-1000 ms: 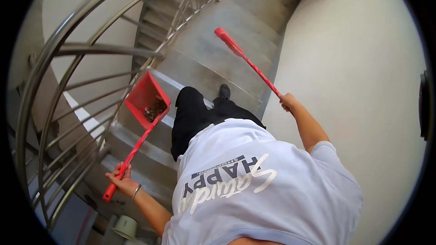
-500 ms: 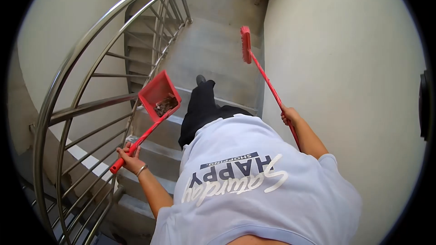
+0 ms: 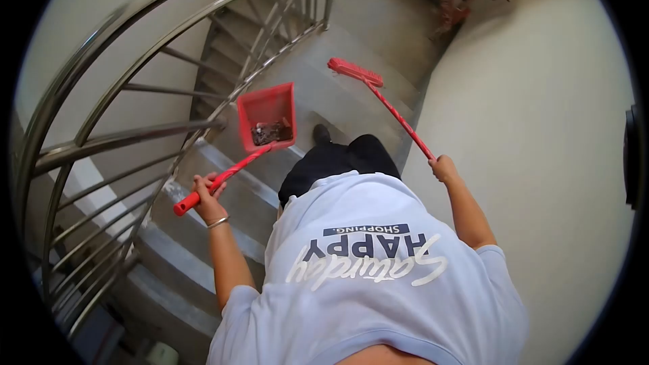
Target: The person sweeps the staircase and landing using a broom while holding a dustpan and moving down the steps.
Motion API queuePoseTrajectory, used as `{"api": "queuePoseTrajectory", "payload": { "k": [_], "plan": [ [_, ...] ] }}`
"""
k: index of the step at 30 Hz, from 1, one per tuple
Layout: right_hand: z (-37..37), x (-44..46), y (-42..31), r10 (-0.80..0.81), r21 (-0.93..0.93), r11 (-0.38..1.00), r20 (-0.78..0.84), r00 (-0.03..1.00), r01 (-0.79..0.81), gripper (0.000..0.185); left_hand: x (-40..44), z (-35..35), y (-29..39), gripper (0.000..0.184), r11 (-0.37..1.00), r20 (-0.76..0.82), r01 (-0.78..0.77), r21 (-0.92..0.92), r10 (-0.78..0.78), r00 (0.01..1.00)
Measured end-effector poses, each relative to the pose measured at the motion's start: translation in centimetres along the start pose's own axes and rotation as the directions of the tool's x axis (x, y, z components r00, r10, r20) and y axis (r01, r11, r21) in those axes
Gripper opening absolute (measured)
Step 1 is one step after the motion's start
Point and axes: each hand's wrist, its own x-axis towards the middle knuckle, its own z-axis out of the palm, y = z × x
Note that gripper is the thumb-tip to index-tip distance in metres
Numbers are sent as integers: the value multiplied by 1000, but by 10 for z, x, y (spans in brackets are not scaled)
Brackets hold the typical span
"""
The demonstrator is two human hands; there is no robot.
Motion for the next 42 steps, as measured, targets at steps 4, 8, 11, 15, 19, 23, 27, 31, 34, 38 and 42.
{"api": "queuePoseTrajectory", "payload": {
  "k": [4,8,11,15,19,23,27,31,34,38,42],
  "plan": [
    [-27,-16,-36,-158,-155,976,-24,987,153,37,-34,-43,-6,33,997,-5,-74,-6,74,997],
    [-34,-7,-62,-304,-205,930,39,952,306,38,-76,-103,-7,35,990,-46,-140,-33,139,989],
    [-51,7,-85,-467,-291,830,104,878,476,38,-116,-140,-27,33,981,-114,-190,-35,184,976],
    [-46,-20,-130,-628,-318,700,155,763,640,37,-189,-208,-46,30,969,-227,-244,-38,230,947],
    [-31,-43,-188,-750,-301,509,305,587,807,39,-244,-239,-59,25,970,-396,-216,-113,155,905],
    [-8,-72,-250,-765,-403,289,448,463,868,42,-286,-240,-93,24,969,-588,-192,-153,67,806],
    [15,-78,-292,-801,-425,180,461,383,887,42,-310,-242,-122,22,967,-709,-182,-176,3,705],
    [7,-32,-290,-785,-528,287,349,512,799,43,-322,-247,-152,20,964,-757,-140,-227,-84,648],
    [-12,3,-270,-712,-615,425,226,664,665,43,-335,-255,-181,21,970,-785,-101,-219,-114,609],
    [-29,40,-238,-651,-693,464,155,743,551,41,-346,-259,-206,17,970,-790,-107,-217,-110,604],
    [-55,25,-213,-662,-689,433,194,724,581,40,-351,-252,-198,16,941,-795,-89,-327,-223,564]
  ]
}}
